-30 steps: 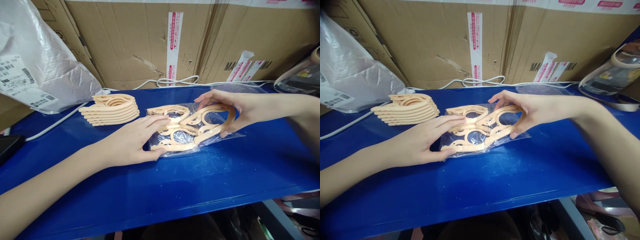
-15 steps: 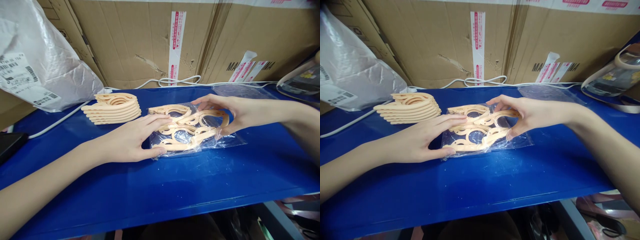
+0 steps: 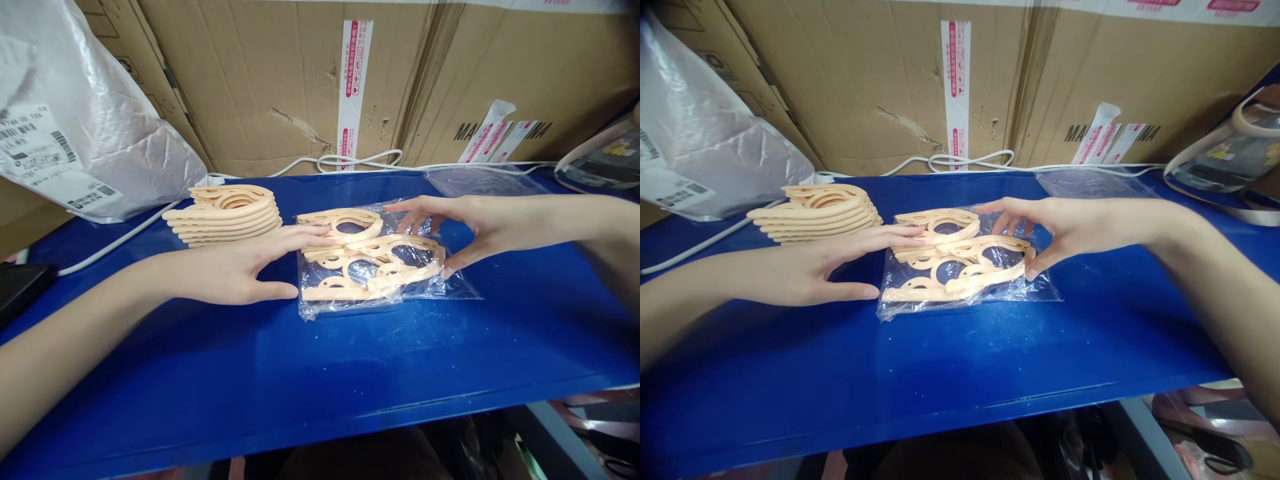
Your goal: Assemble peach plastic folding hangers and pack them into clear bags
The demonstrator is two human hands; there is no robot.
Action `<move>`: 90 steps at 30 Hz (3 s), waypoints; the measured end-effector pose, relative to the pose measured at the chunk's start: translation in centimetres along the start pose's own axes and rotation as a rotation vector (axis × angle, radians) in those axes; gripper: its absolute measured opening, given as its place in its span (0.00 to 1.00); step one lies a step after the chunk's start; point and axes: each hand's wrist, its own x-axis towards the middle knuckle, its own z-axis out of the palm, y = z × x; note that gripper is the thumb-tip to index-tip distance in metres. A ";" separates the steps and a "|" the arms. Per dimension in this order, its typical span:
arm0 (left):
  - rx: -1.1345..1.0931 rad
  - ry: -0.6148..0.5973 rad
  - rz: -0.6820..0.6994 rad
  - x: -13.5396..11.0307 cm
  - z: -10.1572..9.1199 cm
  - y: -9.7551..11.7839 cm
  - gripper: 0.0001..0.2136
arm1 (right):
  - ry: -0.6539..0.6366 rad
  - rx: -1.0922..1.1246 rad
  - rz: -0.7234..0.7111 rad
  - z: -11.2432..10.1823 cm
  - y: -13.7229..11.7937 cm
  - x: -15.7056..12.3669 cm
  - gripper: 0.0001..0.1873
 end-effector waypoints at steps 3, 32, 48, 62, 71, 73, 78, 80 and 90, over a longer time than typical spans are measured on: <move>-0.020 -0.030 -0.032 0.0 -0.2 -0.1 0.33 | 0.041 -0.007 -0.020 0.4 -0.4 0.4 0.50; -0.096 0.013 -0.059 0.3 -0.1 -0.2 0.33 | 0.090 0.321 -0.140 2.6 -0.8 2.6 0.37; -0.094 0.000 -0.063 0.2 0.0 -0.3 0.33 | 0.148 0.124 -0.168 2.8 -1.0 2.5 0.40; -0.015 0.016 -0.023 0.0 -0.5 0.2 0.33 | 0.154 0.055 -0.176 2.5 -1.3 2.3 0.43; 0.242 0.415 -0.085 -1.5 -5.4 -0.8 0.29 | 0.183 -0.109 -0.017 1.2 -1.2 1.6 0.35; 0.288 0.454 -0.133 -2.4 -7.2 -2.8 0.38 | 0.187 -0.171 0.022 0.9 -1.0 1.5 0.33; 0.387 0.405 -0.426 -4.9 -10.1 -7.7 0.49 | 0.195 -0.279 0.093 0.6 -0.4 1.5 0.31; 0.410 0.369 -0.536 -5.6 -10.4 -8.8 0.49 | 0.202 -0.286 0.098 0.6 -0.2 1.5 0.30; 0.332 0.279 -0.468 -5.8 -9.8 -10.0 0.43 | 0.213 -0.327 0.066 0.6 0.2 1.6 0.29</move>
